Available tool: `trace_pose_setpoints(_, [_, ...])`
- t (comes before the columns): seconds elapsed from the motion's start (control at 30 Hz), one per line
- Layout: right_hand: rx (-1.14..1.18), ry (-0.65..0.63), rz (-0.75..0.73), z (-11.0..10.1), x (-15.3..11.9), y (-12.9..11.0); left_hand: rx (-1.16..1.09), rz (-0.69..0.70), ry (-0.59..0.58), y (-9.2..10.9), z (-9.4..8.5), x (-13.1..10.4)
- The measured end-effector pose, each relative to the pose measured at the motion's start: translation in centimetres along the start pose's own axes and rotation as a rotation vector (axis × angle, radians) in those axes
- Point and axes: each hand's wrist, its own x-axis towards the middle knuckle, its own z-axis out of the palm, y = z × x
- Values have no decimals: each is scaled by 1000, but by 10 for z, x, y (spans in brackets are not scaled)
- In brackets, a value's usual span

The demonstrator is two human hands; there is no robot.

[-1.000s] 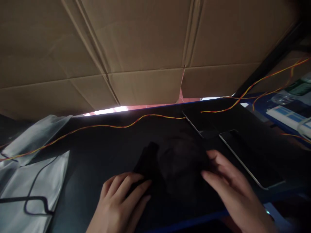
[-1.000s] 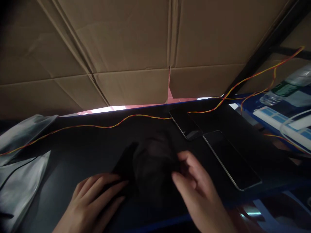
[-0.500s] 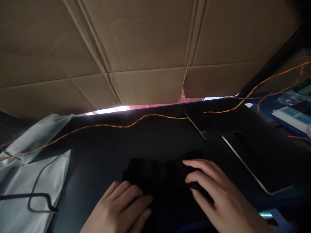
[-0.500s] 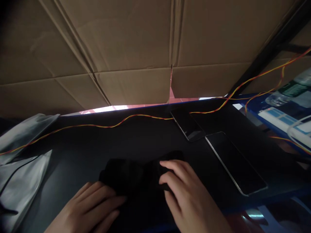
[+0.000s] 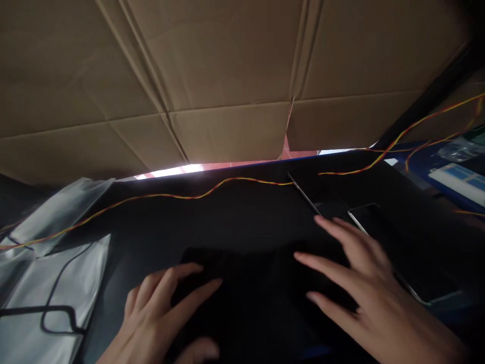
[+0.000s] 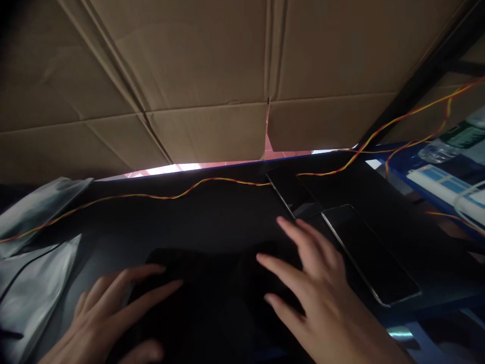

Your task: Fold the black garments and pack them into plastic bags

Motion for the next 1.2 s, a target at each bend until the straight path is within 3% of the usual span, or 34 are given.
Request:
trace_pose_setpoints(0.1, [33, -93, -76, 4, 23, 1, 28, -36, 54, -4, -5, 20])
trace_pose_setpoints(0.23, [91, 179, 38, 0, 53, 0, 23, -83, 101, -7, -18, 43])
trace_pose_setpoints(0.3, [84, 221, 22, -3, 54, -6, 71, -126, 198, -1, -24, 53])
trace_pose_setpoints(0.37, [75, 73, -63, -3, 46, -12, 93, -186, 314, 5, -27, 62])
trace_pose_setpoints(0.43, [75, -99, -127, -1, 35, -13, 95, -247, 358, 8, -25, 64])
trace_pose_setpoints(0.6, [234, -191, -13, 6, 46, 7, -19, -277, 158, -4, -21, 52])
trace_pose_setpoints(0.67, [317, -57, 46, 7, 63, 11, -76, -325, 198, -3, -26, 51])
trace_pose_setpoints(0.77, [232, 384, 125, 12, 82, -3, -14, -547, 431, 13, -36, 62])
trace_pose_setpoints(0.8, [211, 476, 115, 14, 84, -13, 19, -597, 508, 20, -38, 67])
trace_pose_setpoints(0.83, [225, 484, 84, 17, 83, -24, 34, -602, 554, 25, -37, 71])
trace_pose_setpoints(0.9, [333, 293, 2, 26, 74, -44, -26, -479, 495, 30, -33, 74])
trace_pose_setpoints(1.0, [341, -51, -60, 40, 54, -57, -160, -244, 241, 19, -17, 64])
trace_pose_setpoints(1.1, [226, -240, -100, 44, 34, -40, -99, -157, 117, 1, 2, 42])
trace_pose_setpoints(1.2, [185, -385, -103, 30, 22, -10, 24, -63, 52, -8, 16, 17])
